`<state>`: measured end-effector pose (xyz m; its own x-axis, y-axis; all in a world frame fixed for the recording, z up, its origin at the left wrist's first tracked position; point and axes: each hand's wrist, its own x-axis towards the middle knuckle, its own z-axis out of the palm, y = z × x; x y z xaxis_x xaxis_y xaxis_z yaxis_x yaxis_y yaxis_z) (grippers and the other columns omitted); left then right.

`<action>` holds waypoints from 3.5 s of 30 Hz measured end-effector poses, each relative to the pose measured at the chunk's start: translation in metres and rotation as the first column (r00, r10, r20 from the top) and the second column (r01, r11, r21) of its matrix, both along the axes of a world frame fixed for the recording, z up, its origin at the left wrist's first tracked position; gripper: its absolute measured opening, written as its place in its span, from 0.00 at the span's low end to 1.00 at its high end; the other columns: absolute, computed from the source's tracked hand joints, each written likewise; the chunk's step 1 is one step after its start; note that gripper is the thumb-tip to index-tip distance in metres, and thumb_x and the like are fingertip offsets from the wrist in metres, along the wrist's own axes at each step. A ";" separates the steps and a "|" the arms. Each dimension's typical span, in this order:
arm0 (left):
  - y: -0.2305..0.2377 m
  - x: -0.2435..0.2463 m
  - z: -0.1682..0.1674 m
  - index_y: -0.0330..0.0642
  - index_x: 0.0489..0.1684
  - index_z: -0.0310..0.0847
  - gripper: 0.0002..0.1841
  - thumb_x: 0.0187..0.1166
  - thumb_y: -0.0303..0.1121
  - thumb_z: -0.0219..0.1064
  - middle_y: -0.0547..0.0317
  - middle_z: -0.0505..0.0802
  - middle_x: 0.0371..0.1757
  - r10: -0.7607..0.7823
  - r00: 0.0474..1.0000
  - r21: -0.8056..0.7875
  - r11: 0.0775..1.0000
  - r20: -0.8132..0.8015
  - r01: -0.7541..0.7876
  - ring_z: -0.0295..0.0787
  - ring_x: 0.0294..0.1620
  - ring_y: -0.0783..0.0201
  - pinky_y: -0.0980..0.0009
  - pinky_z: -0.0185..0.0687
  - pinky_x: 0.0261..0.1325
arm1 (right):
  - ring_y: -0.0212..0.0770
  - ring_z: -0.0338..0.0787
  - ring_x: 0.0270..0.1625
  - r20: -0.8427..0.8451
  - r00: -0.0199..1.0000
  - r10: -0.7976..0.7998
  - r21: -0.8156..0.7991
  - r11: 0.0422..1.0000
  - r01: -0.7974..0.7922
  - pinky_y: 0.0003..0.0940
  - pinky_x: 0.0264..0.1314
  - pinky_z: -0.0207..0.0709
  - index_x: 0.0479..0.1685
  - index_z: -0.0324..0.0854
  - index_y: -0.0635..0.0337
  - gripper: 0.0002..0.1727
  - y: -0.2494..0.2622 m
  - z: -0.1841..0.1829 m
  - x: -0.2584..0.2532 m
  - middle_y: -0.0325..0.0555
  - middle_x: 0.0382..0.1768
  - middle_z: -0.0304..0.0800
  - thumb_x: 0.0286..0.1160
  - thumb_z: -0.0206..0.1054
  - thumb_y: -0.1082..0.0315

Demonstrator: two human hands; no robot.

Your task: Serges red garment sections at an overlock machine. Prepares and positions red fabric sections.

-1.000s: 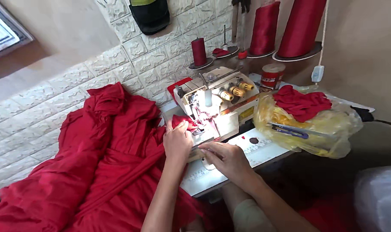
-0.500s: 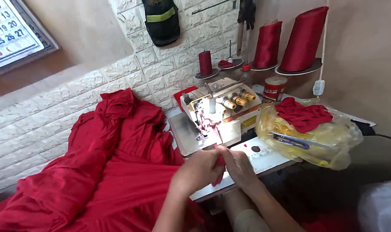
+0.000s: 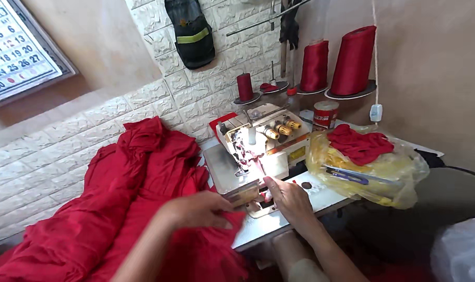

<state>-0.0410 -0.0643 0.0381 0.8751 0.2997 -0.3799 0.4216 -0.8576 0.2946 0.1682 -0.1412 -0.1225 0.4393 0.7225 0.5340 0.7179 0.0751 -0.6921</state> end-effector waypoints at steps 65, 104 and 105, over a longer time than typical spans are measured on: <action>-0.077 -0.038 -0.149 0.34 0.39 0.89 0.05 0.70 0.25 0.75 0.66 0.91 0.31 0.537 0.185 -0.420 0.795 0.823 -0.439 0.81 0.22 0.82 0.83 0.80 0.26 | 0.31 0.79 0.32 -0.351 0.640 0.683 0.223 0.725 -0.652 0.31 0.38 0.72 0.25 0.82 0.64 0.25 -0.003 -0.015 -0.079 0.43 0.26 0.81 0.86 0.62 0.51; -0.041 -0.055 -0.213 0.61 0.64 0.92 0.24 0.77 0.22 0.61 0.52 0.87 0.71 0.155 0.609 0.350 0.697 0.778 -0.626 0.81 0.67 0.46 0.47 0.73 0.64 | 0.54 0.86 0.65 0.242 0.961 0.131 -0.071 0.991 -0.117 0.62 0.62 0.67 0.40 0.88 0.54 0.10 -0.005 -0.064 -0.062 0.48 0.51 0.92 0.69 0.74 0.58; -0.041 -0.054 -0.211 0.53 0.70 0.88 0.23 0.79 0.23 0.58 0.52 0.86 0.72 0.189 0.576 0.303 0.699 0.795 -0.648 0.80 0.69 0.47 0.49 0.73 0.67 | 0.54 0.86 0.65 0.245 0.961 0.128 -0.066 0.991 -0.115 0.62 0.62 0.67 0.40 0.89 0.53 0.10 -0.005 -0.064 -0.062 0.48 0.51 0.92 0.69 0.73 0.58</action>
<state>-0.0952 -0.1052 -0.1727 0.4993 0.6369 0.5874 0.6513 -0.7230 0.2303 0.1061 -0.1465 -0.1868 0.2044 0.7909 0.5768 0.8553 0.1424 -0.4982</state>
